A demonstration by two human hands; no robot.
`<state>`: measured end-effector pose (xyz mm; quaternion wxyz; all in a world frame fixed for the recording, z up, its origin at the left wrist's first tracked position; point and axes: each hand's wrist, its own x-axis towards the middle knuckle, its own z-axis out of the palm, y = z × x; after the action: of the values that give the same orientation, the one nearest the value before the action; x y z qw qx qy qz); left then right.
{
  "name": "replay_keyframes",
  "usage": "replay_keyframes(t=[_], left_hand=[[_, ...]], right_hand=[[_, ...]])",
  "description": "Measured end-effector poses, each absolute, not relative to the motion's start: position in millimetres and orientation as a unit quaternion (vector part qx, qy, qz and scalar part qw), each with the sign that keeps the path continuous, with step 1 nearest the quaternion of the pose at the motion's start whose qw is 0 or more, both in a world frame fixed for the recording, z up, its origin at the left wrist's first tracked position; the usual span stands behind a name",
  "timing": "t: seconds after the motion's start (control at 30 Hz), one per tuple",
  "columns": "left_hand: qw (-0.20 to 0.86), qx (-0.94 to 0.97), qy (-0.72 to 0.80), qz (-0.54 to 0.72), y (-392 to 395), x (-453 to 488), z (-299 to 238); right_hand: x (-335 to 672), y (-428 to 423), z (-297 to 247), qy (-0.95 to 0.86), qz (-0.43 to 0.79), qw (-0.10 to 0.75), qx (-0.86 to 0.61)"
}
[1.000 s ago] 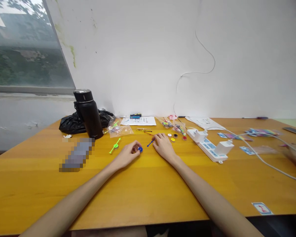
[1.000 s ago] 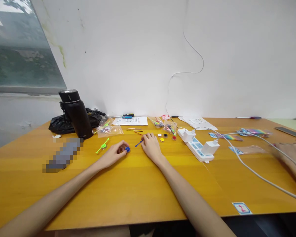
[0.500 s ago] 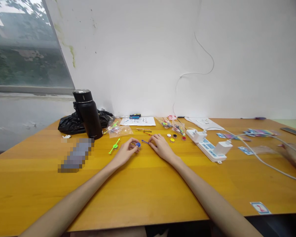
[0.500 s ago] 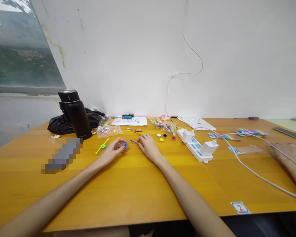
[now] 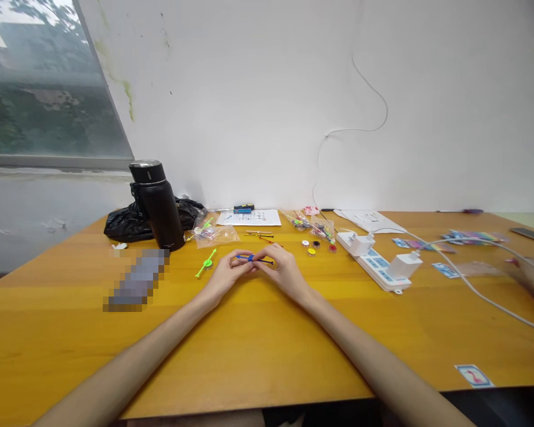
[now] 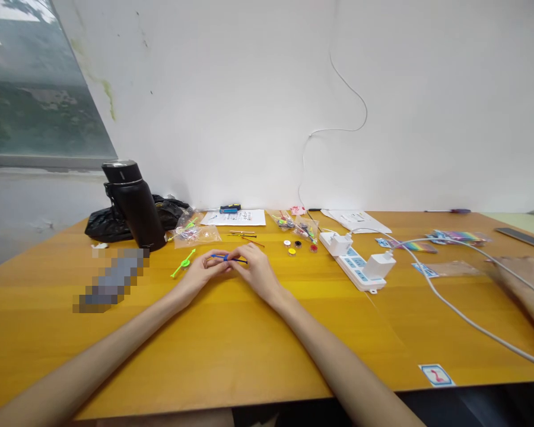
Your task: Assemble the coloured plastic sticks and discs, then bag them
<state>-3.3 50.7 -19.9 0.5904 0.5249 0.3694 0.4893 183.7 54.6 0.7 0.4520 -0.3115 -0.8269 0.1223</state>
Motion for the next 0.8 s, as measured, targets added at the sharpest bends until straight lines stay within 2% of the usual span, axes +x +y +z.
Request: replay_keyframes(t=[0.17,0.47,0.8], left_hand=[[0.589,0.523,0.377,0.486,49.6,-3.7,-17.5],[0.588,0.529,0.373,0.485,49.7,-3.3,-16.8],[0.568,0.560,0.376,0.471,53.1,-3.6,-20.8]], right_hand=[[183.3,57.0,-4.4,-0.827,0.128,0.446,-0.316],[181.8,53.8,5.9,-0.752,0.279,0.468,-0.371],[185.2,58.8,1.6,-0.740,0.299,0.468,-0.379]])
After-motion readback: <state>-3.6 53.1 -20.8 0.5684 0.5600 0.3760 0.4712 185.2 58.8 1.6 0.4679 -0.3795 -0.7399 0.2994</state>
